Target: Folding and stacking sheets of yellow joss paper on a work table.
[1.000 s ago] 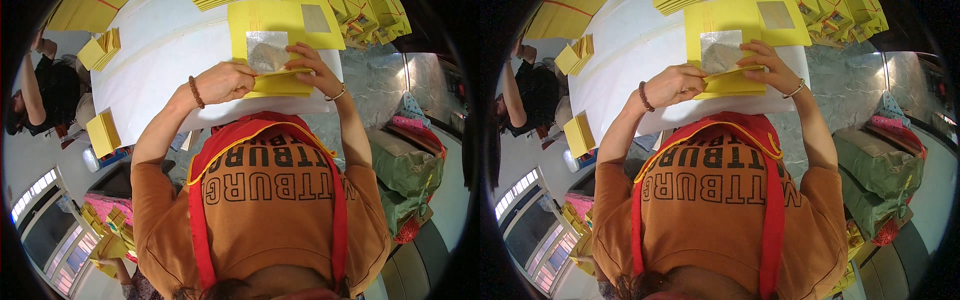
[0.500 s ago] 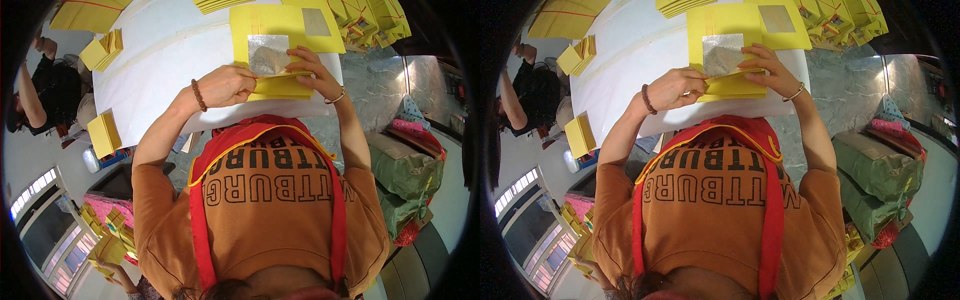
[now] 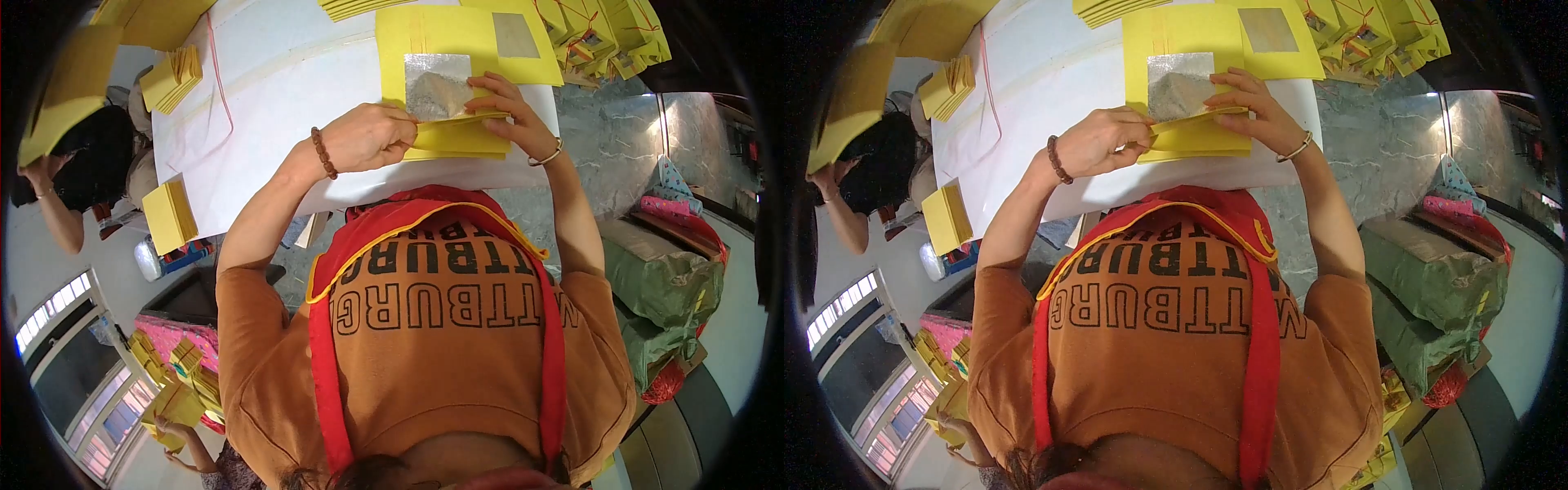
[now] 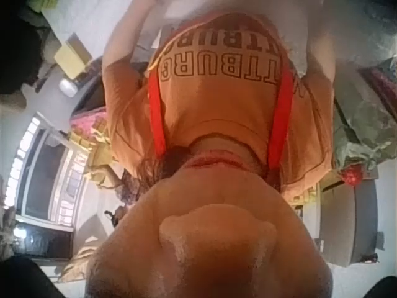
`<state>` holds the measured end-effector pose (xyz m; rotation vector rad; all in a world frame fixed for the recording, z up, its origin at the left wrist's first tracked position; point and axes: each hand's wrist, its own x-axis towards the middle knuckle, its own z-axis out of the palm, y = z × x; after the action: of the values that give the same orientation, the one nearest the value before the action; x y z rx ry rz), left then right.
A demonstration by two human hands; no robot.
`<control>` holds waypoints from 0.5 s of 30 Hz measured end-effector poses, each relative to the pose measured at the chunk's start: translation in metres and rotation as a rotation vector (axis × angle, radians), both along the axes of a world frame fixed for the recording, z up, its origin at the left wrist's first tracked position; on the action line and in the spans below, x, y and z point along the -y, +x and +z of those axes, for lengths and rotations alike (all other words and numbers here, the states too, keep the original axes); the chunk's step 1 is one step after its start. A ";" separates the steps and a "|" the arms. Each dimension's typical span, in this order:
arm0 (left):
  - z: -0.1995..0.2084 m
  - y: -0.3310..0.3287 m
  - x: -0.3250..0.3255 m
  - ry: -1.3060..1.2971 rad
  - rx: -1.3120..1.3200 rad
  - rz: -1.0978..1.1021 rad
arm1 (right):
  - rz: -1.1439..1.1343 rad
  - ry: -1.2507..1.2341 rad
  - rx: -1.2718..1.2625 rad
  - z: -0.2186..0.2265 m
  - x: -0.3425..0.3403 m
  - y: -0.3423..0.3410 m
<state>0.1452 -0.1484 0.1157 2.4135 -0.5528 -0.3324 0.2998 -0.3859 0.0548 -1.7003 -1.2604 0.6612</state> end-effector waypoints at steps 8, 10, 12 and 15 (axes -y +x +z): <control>-0.004 -0.013 0.010 0.057 0.294 0.056 | 0.003 0.015 0.035 -0.002 -0.001 0.001; -0.006 -0.014 0.012 0.098 0.346 0.032 | -0.002 0.031 0.031 -0.005 0.000 0.002; -0.005 -0.015 0.015 0.194 0.365 0.051 | -0.007 0.031 0.028 -0.003 0.000 0.001; -0.010 -0.016 0.022 0.309 0.429 0.071 | -0.008 0.032 0.033 -0.004 -0.001 0.000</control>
<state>0.1287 -0.1703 0.1057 2.8166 -0.6355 0.1497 0.3001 -0.3852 0.0509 -1.6955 -1.2799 0.6071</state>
